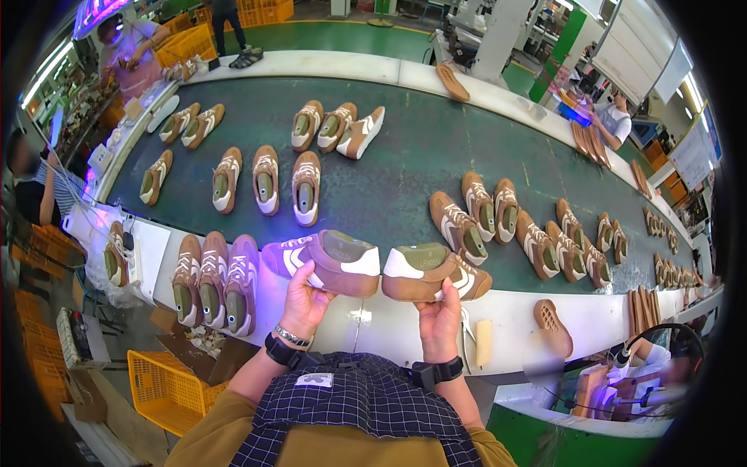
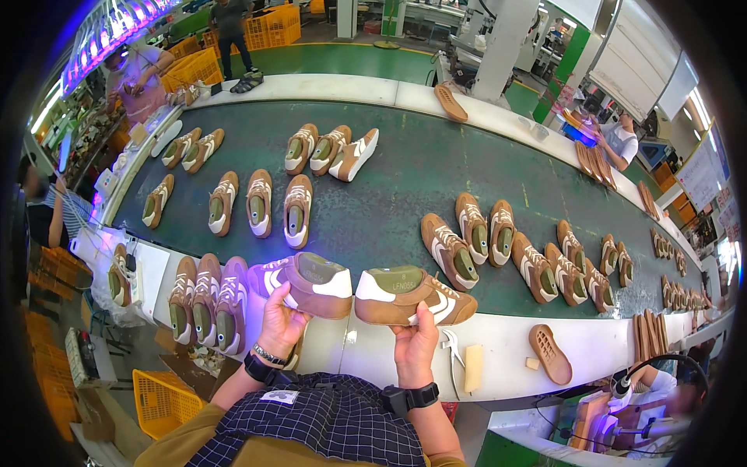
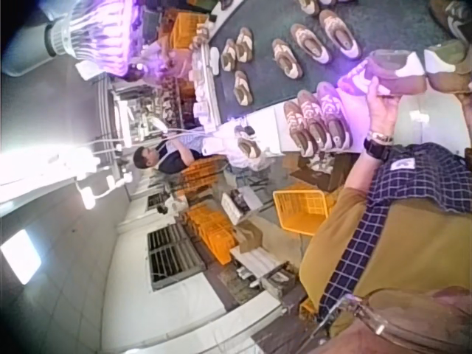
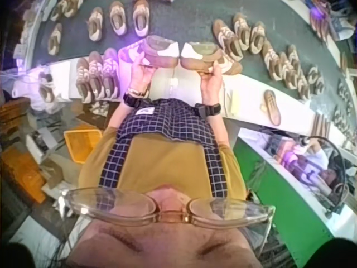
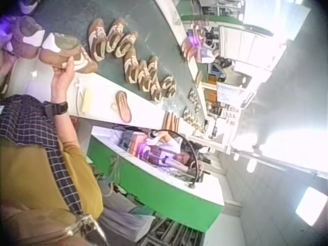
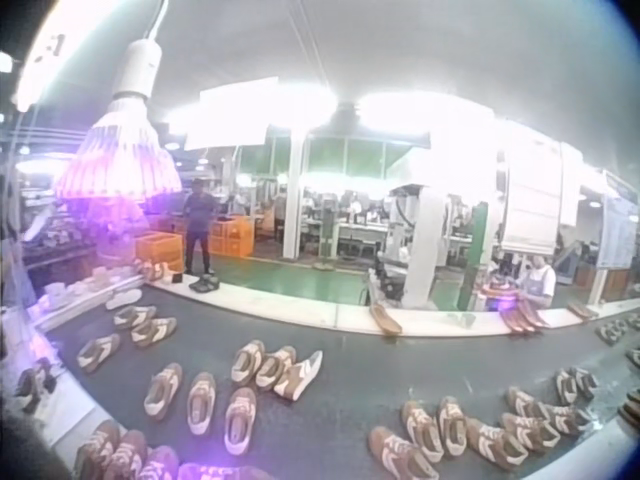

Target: The person picks up pairs of brown and white sneakers from a conveyor belt in a factory setting. They hold the shoes up to the camera, rotating them to inspect the soles, sides, and laces. After inspection, the shoes are placed back onto the moving belt. The process is repeated for multiple pairs throughout the clip.

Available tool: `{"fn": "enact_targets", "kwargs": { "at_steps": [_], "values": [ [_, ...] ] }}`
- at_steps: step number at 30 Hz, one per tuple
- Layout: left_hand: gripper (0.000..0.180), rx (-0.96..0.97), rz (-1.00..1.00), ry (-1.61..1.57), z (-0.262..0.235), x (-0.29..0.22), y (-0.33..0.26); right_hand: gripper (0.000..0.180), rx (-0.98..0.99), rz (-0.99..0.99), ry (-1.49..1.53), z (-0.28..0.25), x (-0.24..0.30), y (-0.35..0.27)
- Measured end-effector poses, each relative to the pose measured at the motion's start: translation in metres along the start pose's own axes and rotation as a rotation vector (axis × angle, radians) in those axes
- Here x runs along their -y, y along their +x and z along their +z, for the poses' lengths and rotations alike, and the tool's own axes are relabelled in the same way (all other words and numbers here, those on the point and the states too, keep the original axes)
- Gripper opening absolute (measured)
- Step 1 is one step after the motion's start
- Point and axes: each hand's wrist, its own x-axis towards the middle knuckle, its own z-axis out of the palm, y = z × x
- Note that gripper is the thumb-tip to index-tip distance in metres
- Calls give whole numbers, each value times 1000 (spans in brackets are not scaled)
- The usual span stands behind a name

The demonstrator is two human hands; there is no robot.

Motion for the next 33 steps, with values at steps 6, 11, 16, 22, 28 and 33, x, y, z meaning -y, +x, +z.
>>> {"fn": "enact_targets", "kwargs": {
  "at_steps": [6, 11, 16, 22, 28, 33],
  "values": [
    [38, -19, -5, 7, -2, 3, 3, 37, -54, 3, 14, 3, -3, -3],
    [38, -26, -22, 14, 0, 4, 2, 43, -46, 11, 1, -4, -6, -1],
    [39, -40, -40, 10, -5, 5, 3, 37, -61, 7, 35, -1, -7, -2],
    [38, -90, -27, 27, -8, 7, 7, 37, -85, 14, 23, -5, -9, -1],
    [35, -100, -32, 83, -5, 6, 5, 38, -46, 10, -28, -1, -7, -4],
    [33, -51, 16, 171, -6, 2, 2, 37, -55, -79, -125, 0, -3, -5]
  ]
}}
